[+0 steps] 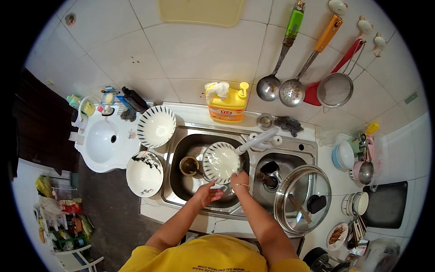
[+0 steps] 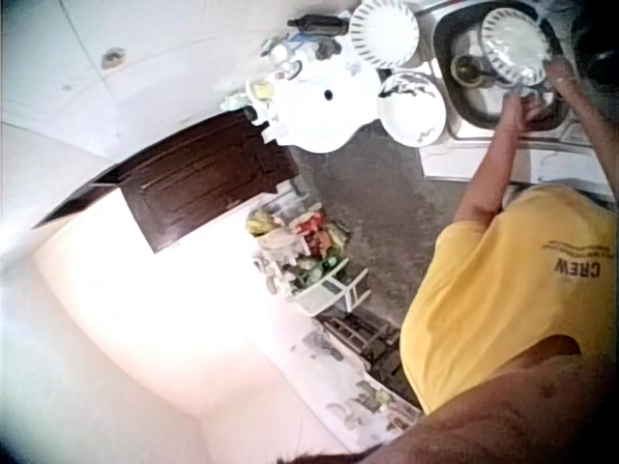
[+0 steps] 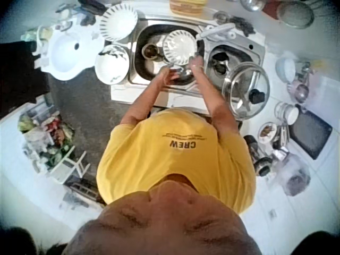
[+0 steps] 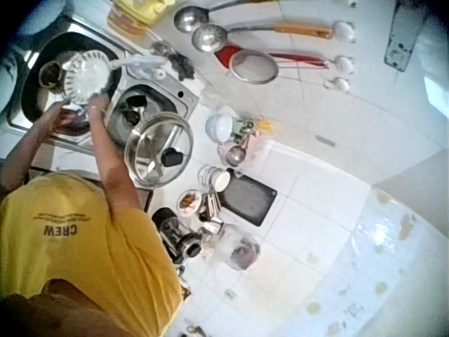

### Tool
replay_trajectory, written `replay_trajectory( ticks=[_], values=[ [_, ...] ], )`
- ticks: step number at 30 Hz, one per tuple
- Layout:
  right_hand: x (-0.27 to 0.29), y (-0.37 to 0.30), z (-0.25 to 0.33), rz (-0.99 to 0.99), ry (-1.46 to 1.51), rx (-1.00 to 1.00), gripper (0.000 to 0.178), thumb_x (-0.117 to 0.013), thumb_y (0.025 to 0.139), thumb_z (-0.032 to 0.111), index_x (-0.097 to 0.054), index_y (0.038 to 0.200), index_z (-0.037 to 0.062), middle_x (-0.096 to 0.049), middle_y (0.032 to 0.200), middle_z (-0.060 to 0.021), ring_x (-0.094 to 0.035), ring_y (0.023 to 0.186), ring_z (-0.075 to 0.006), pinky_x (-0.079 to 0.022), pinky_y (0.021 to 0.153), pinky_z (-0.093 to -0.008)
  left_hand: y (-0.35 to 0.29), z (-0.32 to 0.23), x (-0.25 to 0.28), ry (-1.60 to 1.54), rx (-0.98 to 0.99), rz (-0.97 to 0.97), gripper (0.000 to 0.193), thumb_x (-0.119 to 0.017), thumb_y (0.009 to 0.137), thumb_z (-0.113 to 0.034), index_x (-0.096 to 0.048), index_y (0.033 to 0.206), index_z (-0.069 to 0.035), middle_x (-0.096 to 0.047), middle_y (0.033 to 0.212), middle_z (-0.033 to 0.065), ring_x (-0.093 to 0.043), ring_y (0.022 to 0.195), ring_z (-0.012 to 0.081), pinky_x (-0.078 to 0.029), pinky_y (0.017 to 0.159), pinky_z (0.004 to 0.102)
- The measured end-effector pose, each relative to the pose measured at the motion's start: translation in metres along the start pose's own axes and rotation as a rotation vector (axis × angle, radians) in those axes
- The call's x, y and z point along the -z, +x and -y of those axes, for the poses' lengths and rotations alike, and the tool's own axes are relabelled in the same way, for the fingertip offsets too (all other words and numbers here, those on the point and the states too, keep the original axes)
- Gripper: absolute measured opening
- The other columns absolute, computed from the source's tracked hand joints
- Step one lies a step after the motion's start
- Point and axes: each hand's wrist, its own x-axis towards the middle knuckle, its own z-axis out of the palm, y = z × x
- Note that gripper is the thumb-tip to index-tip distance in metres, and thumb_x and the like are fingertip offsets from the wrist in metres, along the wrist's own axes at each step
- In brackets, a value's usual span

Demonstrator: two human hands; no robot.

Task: The person washes bowls, a plate, and a mortar in a sink. They scrub the items using a sponge and rinse them under running water.

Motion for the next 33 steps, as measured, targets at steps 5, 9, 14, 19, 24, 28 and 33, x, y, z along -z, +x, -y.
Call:
replay_trajectory(
  ticks=[5, 9, 14, 19, 24, 28, 33],
  values=[
    [0.03, 0.002, 0.061, 0.125, -0.142, 0.18, 0.033, -0.054, 0.071, 0.02, -0.055, 0.088, -0.0079, -0.059, 0.084, -0.0298, -0.058, 0.082, -0.0438, -0.047, 0.077, -0.0474, 0.017, -0.007, -0.004, -0.31, -0.011, 0.179, 0.038, -0.038, 0.094, -0.031, -0.042, 0.118, -0.002, -0.051, 0.113, 0.0193, -0.058, 0.096, 0.0268, -0.053, 0.074, 0.0331],
    [0.049, 0.001, 0.093, 0.152, -0.251, 0.263, 0.031, -0.054, 0.071, 0.019, -0.053, 0.088, -0.0065, -0.059, 0.085, -0.0294, -0.058, 0.082, -0.0444, -0.047, 0.077, -0.048, 0.006, -0.016, -0.024, -0.406, -0.101, 0.241, 0.038, -0.036, 0.095, -0.03, -0.042, 0.114, 0.002, -0.053, 0.109, 0.017, -0.058, 0.093, 0.0265, -0.05, 0.082, 0.0365],
    [0.052, -0.002, 0.094, 0.134, -0.218, 0.255, 0.03, -0.055, 0.071, 0.018, -0.053, 0.088, -0.0059, -0.059, 0.085, -0.0289, -0.058, 0.082, -0.0436, -0.047, 0.076, -0.0471, 0.019, -0.016, -0.022, -0.503, -0.105, 0.284, 0.037, -0.036, 0.095, -0.032, -0.043, 0.116, -0.003, -0.054, 0.107, 0.0153, -0.058, 0.093, 0.0266, -0.05, 0.083, 0.037],
    [0.031, 0.023, -0.005, 0.084, 0.043, 0.153, 0.033, -0.057, 0.068, 0.018, -0.059, 0.089, -0.0071, -0.062, 0.086, -0.0253, -0.06, 0.08, -0.0396, -0.047, 0.074, -0.0414, -0.013, -0.029, -0.03, -0.286, -0.18, 0.154, 0.056, -0.044, 0.088, -0.051, -0.041, 0.122, -0.006, -0.055, 0.105, 0.0132, -0.059, 0.089, 0.0256, -0.05, 0.074, 0.035],
    [0.023, 0.01, -0.044, -0.079, 0.301, -0.102, 0.038, -0.061, 0.066, 0.025, -0.06, 0.084, -0.0078, -0.062, 0.083, -0.0269, -0.06, 0.085, -0.0392, -0.047, 0.074, -0.0418, -0.011, -0.03, 0.028, -0.225, -0.384, -0.51, 0.058, -0.053, 0.083, -0.048, -0.039, 0.125, -0.01, -0.054, 0.094, 0.0106, -0.058, 0.069, 0.0211, -0.047, 0.048, 0.0301],
    [0.026, 0.009, -0.071, -0.109, 0.431, -0.156, 0.03, -0.061, 0.067, 0.019, -0.063, 0.085, -0.0052, -0.065, 0.085, -0.0204, -0.063, 0.084, -0.034, -0.047, 0.071, -0.0377, 0.041, -0.047, 0.099, -0.051, -0.32, -0.713, 0.035, -0.049, 0.087, -0.024, -0.041, 0.119, -0.011, -0.055, 0.088, 0.0103, -0.058, 0.063, 0.0242, -0.052, 0.051, 0.0388],
    [0.054, -0.008, -0.062, -0.128, 0.463, -0.165, 0.033, -0.062, 0.07, 0.016, -0.061, 0.095, -0.0048, -0.065, 0.093, -0.0183, -0.062, 0.088, -0.0291, -0.046, 0.073, -0.0381, 0.089, -0.061, 0.098, -0.054, -0.634, -0.431, 0.027, -0.041, 0.086, -0.009, -0.048, 0.112, -0.008, -0.06, 0.096, 0.0125, -0.063, 0.073, 0.0269, -0.054, 0.05, 0.0387]
  ],
)
